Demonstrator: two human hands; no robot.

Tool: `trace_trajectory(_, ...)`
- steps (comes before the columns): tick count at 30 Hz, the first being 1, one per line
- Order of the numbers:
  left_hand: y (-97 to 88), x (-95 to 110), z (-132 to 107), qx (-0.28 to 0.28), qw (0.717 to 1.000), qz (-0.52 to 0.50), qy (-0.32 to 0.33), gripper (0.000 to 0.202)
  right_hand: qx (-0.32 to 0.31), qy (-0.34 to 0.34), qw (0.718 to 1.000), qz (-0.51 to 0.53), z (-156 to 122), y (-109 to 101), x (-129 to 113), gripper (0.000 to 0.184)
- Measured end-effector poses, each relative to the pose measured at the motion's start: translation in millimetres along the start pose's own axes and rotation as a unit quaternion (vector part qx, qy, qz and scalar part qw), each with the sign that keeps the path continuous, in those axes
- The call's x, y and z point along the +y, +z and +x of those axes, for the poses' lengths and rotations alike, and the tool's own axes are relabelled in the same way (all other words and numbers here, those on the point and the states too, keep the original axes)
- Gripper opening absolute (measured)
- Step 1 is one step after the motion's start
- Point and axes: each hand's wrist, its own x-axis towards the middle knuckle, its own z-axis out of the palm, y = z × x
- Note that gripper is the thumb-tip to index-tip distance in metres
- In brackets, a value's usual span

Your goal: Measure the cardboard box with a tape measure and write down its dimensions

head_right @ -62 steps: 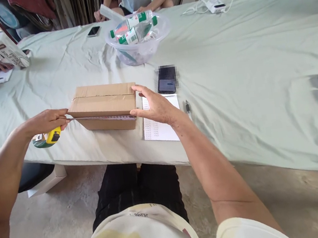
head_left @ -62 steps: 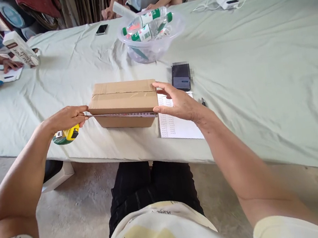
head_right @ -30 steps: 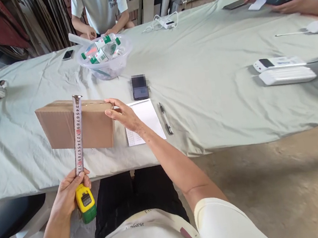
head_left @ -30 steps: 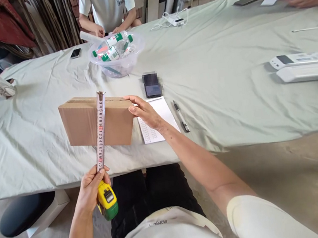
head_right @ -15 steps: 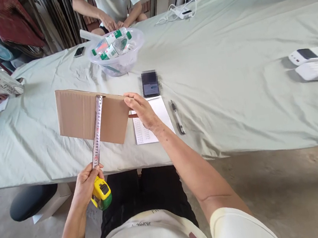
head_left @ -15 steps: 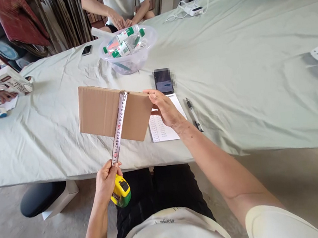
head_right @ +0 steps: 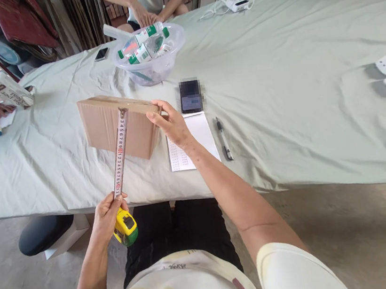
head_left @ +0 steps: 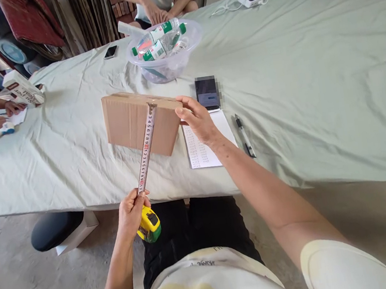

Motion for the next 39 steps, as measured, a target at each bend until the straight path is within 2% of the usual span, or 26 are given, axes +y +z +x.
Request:
trace_trajectory(4, -0.5, -7, 8, -0.015, 0.991, -0.136, 0.005, 0.027, -0.038, -0.11, 0.988, -0.1, 27, 0, 9, 0.083)
trace_trajectory(8, 5.6, -4, 17, -0.026, 0.98, -0.196, 0.003, 0.029, -0.086, -0.137, 0.973, -0.165, 41, -3, 15, 0.083)
trace_trajectory(11, 11.2, 3, 21, -0.042, 0.976, -0.213, 0.002, 0.029, -0.04, -0.155, 0.972, -0.17, 38, -19, 22, 0.074)
trace_trajectory(14, 15.1, 11, 24, -0.076, 0.969, -0.235, -0.011, 0.028, 0.051, -0.158, 0.962, -0.218, 24, -58, 35, 0.054)
trace_trajectory(16, 17.6, 17, 27, -0.108, 0.962, -0.249, -0.02, 0.025, 0.104, -0.142, 0.937, -0.301, 10, -93, 47, 0.041)
trace_trajectory(18, 22.0, 24, 32, -0.153, 0.954, -0.257, -0.023, 0.021, 0.128, -0.121, 0.899, -0.401, -9, -129, 58, 0.037)
trace_trajectory(20, 30.0, 30, 42, -0.211, 0.942, -0.26, -0.031, 0.018, 0.129, -0.09, 0.861, -0.484, -30, -157, 67, 0.039)
trace_trajectory(22, 42.1, 38, 56, -0.27, 0.926, -0.262, -0.04, 0.016, 0.106, -0.057, 0.833, -0.54, -51, -173, 74, 0.042)
trace_trajectory(25, 65.4, 52, 84, -0.332, 0.903, -0.27, -0.045, 0.018, 0.051, -0.038, 0.801, -0.595, -73, -181, 76, 0.045)
trace_trajectory(31, 104.1, 79, 138, -0.424, 0.869, -0.24, -0.088, 0.021, -0.052, -0.098, 0.718, -0.687, -83, -191, 67, 0.039)
trace_trajectory(33, 110.2, 81, 146, -0.428, 0.867, -0.227, -0.118, 0.023, -0.076, -0.105, 0.701, -0.701, -83, -200, 64, 0.036)
trace_trajectory(36, 112.2, 79, 148, -0.401, 0.872, -0.244, -0.139, 0.022, -0.097, -0.128, 0.684, -0.712, -89, -214, 62, 0.032)
trace_trajectory(39, 107.7, 75, 146, -0.38, 0.881, -0.252, -0.126, 0.017, -0.042, -0.161, 0.691, -0.703, -101, -223, 60, 0.024)
